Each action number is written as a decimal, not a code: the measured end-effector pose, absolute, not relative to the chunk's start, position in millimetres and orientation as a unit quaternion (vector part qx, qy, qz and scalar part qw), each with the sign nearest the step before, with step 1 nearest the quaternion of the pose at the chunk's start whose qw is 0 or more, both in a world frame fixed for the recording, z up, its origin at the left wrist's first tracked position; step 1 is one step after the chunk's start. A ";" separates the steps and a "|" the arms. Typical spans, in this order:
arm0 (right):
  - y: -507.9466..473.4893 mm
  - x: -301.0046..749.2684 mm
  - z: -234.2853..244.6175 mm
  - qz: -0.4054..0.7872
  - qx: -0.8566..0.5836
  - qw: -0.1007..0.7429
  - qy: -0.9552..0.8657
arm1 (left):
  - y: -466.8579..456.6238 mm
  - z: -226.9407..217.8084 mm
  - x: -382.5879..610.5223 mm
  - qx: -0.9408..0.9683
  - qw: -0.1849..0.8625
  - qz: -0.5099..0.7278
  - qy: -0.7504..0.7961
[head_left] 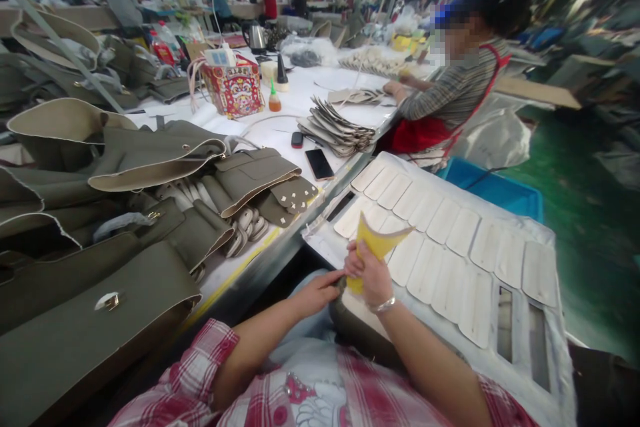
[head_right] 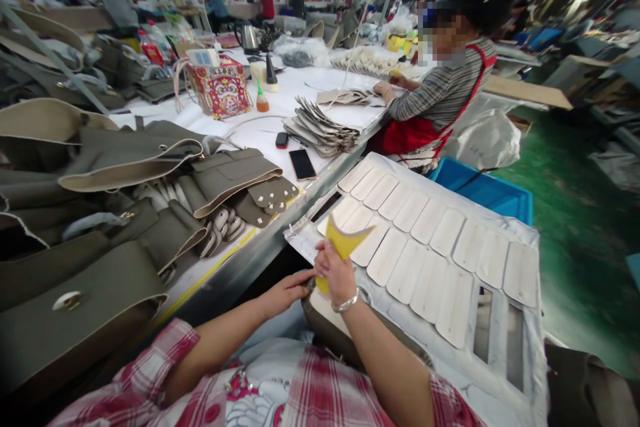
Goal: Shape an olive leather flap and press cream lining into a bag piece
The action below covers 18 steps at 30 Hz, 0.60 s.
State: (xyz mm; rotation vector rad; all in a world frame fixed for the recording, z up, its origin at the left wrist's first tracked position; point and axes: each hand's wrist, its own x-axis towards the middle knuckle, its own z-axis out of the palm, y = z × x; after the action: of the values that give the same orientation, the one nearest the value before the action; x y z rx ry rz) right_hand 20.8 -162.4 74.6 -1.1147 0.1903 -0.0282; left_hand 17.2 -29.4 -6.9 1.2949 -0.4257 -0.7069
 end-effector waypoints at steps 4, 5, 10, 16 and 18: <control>-171.4 27.9 82.2 -0.067 -0.487 0.863 0.114 | -32.0 -6.9 17.2 0.509 0.777 -0.345 -0.137; -170.5 28.7 80.9 -0.062 -0.491 0.861 0.116 | -32.8 -6.5 16.9 0.503 0.782 -0.346 -0.124; -160.3 29.4 73.4 -0.046 -0.490 0.860 0.133 | -38.1 -3.2 16.3 0.511 0.786 -0.342 -0.067; -156.2 36.5 74.6 -0.016 -0.509 0.850 0.136 | -43.3 3.8 18.0 0.508 0.788 -0.342 -0.063; -155.2 37.6 71.8 -0.011 -0.525 0.840 0.137 | -44.2 5.7 17.6 0.507 0.790 -0.339 -0.063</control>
State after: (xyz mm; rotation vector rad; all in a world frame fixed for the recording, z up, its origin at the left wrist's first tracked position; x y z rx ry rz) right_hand 37.6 -155.2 71.8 -1.1101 0.2902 -0.0236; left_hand 17.6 -44.2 5.7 1.0911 -0.1366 -0.7307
